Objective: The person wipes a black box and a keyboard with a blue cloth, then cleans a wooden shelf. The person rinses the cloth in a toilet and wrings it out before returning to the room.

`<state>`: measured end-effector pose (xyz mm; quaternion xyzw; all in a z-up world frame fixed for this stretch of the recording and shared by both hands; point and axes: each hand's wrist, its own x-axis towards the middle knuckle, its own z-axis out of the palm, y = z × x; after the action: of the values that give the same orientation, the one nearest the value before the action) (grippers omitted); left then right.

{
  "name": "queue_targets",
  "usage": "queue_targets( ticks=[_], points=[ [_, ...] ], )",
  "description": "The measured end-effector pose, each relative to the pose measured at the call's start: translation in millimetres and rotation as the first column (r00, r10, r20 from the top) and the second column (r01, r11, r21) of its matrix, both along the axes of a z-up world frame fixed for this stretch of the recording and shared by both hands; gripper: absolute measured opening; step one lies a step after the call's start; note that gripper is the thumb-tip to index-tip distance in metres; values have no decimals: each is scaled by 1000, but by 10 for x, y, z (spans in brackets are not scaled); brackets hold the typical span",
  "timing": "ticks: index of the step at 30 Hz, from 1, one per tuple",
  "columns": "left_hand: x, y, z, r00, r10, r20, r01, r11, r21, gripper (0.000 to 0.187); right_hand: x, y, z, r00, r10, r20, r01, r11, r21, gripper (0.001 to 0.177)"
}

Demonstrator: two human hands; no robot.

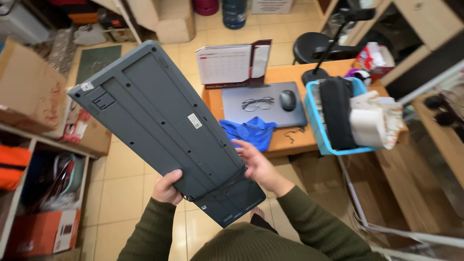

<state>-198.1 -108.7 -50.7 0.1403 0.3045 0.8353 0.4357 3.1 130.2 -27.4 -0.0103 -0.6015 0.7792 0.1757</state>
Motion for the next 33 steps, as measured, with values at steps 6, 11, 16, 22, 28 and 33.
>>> queue_targets(
  ticks=[6,11,16,22,28,33],
  points=[
    [129,355,275,969,-156,-189,142,986,-89,65,310,-372,438,950,-305,61,283,931,232,63],
    [325,836,747,894,-347,-284,241,906,-349,74,880,-470,711,804,-595,17,579,788,210,47],
    [560,932,1034,694,-691,-204,393,600,-697,64,1396,-786,1093,537,-837,103,797,544,263,37],
    [1235,1053,777,454,-711,-537,556,697,-453,70,1963,-1216,1267,356,-933,-45,925,345,159,37],
    [2306,1191,863,478,-802,-360,768,580,-272,84,2149,-1598,1444,279,-960,-18,888,251,386,56],
    [2734,1493,950,291,-955,51,931,295,216,76,2312,-1678,1622,303,-918,254,574,389,721,89]
  ],
)
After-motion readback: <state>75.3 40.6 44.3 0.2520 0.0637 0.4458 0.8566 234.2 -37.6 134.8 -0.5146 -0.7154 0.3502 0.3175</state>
